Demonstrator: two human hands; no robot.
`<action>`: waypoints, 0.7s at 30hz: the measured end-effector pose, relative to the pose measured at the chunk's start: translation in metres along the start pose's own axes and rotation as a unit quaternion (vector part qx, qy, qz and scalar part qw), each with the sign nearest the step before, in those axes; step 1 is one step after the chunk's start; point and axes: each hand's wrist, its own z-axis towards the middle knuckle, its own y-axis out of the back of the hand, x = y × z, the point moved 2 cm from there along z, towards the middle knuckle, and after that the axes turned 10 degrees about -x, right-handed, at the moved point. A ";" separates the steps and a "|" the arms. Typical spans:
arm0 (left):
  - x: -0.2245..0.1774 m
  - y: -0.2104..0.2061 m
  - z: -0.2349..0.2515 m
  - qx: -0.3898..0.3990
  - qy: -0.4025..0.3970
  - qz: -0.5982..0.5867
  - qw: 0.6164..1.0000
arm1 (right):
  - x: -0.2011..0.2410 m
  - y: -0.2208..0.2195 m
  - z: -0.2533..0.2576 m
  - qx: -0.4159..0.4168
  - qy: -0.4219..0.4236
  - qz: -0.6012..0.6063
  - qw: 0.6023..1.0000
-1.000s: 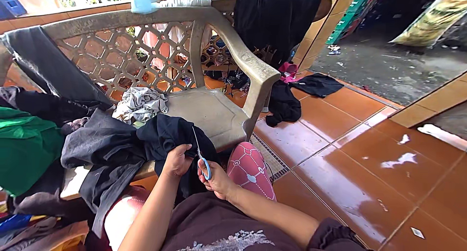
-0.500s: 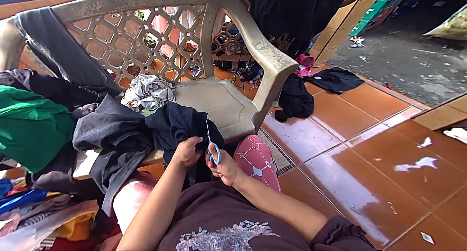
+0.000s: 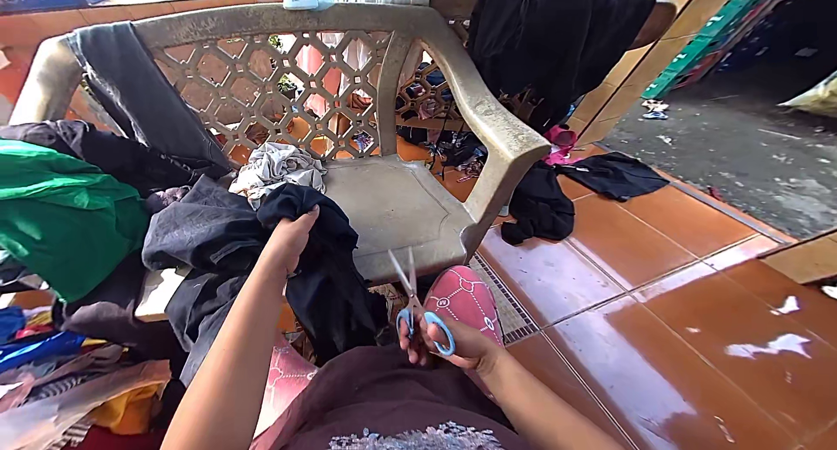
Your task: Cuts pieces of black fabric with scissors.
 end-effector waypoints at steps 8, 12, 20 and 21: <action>-0.017 -0.037 -0.025 0.210 0.099 -0.124 0.965 | 0.025 -0.042 0.068 -0.342 0.106 -0.060 0.932; -0.041 -0.008 -0.004 0.038 0.005 0.113 0.993 | 0.052 -0.035 0.068 -0.375 0.054 -0.075 0.923; -0.078 0.022 0.029 0.080 -0.014 -0.291 0.953 | 0.121 0.033 0.038 0.102 0.024 0.330 0.938; -0.082 0.017 0.032 0.119 -0.032 -0.352 0.928 | 0.123 0.034 0.038 0.119 0.033 0.333 0.935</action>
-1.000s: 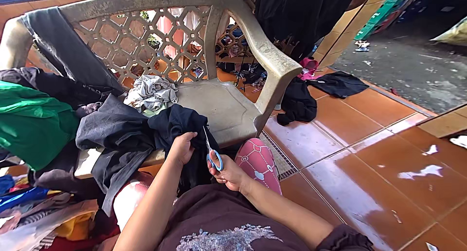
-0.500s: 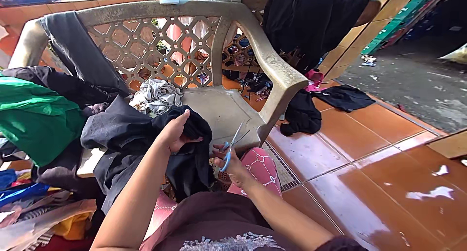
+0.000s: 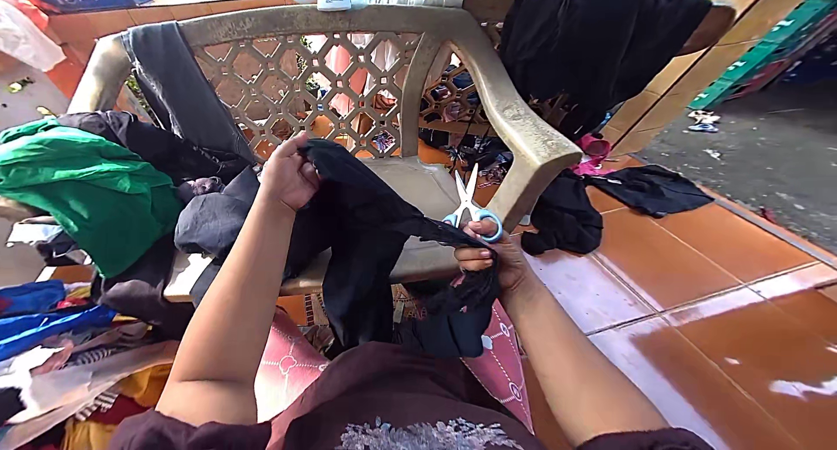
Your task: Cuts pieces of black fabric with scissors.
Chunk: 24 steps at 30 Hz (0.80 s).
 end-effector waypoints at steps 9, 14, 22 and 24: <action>0.115 -0.017 0.065 0.123 0.127 0.643 0.745 | -0.023 0.048 0.008 -0.414 0.095 0.042 0.904; 0.139 -0.039 0.005 0.155 0.185 0.608 0.756 | -0.042 0.030 0.007 -0.488 0.165 -0.052 0.856; 0.164 0.012 -0.031 0.085 0.171 0.424 0.885 | -0.058 0.015 -0.009 -0.316 0.031 -0.359 0.877; 0.142 0.026 -0.032 0.057 0.153 0.535 0.829 | -0.061 0.019 -0.015 -0.299 0.008 -0.385 0.873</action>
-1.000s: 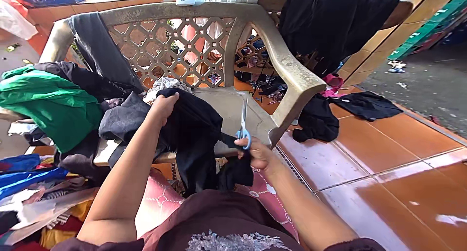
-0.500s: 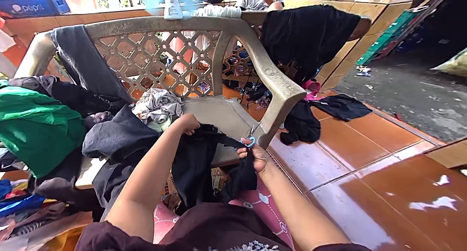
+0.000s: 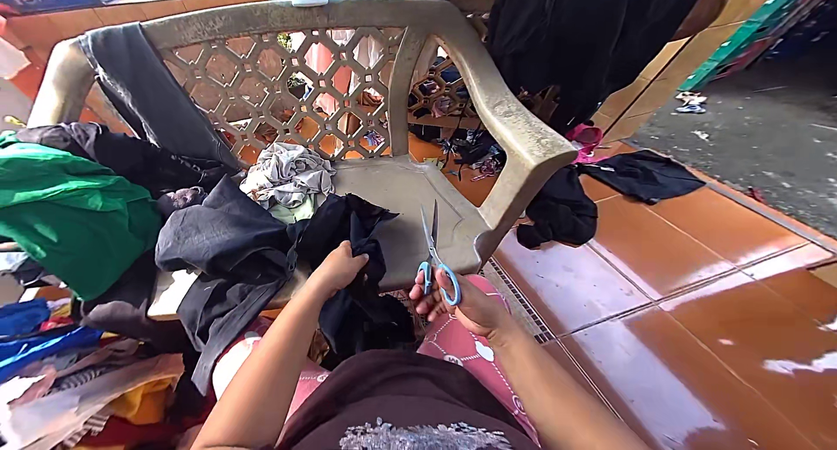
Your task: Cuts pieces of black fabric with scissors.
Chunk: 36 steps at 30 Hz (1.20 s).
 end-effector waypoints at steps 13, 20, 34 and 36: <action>0.002 0.064 -0.024 -0.111 -0.206 0.031 0.972 | 0.011 -0.069 0.021 -0.126 0.045 -0.011 0.991; -0.045 0.048 -0.031 -0.159 -0.266 0.000 0.951 | -0.010 -0.127 0.051 -0.195 0.085 0.065 0.975; -0.119 0.142 -0.070 -0.021 -0.347 -0.261 0.900 | -0.034 -0.133 0.078 -0.107 0.118 0.048 0.986; -0.116 0.168 -0.066 -0.023 -0.342 -0.223 0.912 | -0.014 -0.115 0.073 -0.133 0.126 0.045 0.982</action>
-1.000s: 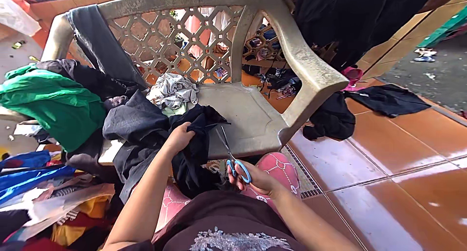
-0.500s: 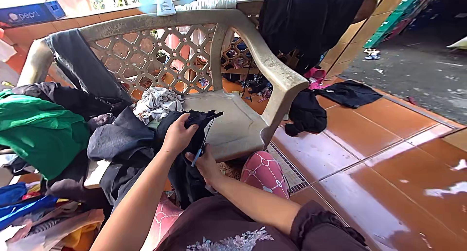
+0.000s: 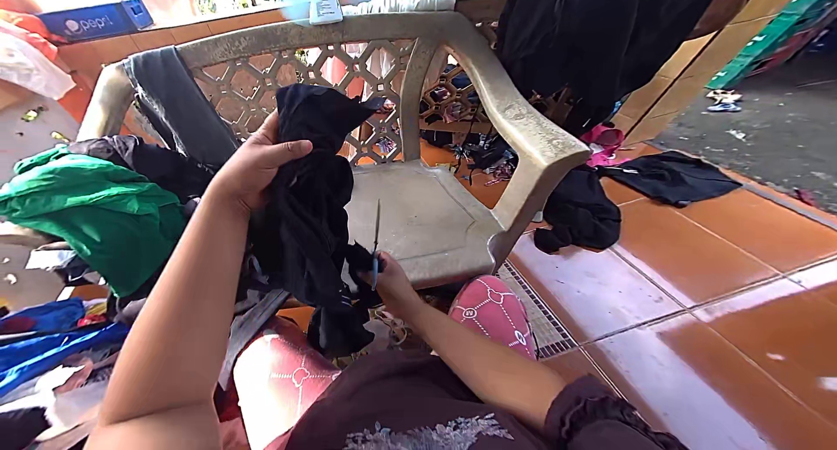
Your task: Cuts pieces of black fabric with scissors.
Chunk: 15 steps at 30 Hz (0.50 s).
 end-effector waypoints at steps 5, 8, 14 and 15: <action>0.011 0.057 0.007 -0.020 0.160 0.169 0.972 | 0.113 0.085 0.026 -0.047 0.087 -0.036 0.994; 0.040 0.034 0.009 -0.140 0.216 0.077 0.963 | 0.171 0.110 0.031 0.000 0.139 -0.056 0.989; 0.093 -0.097 -0.007 -0.025 0.174 -0.106 0.979 | 0.148 0.076 0.021 -0.015 0.126 -0.071 0.989; 0.098 -0.116 -0.011 0.048 0.166 -0.047 0.984 | 0.132 0.066 0.019 -0.023 0.107 -0.052 0.993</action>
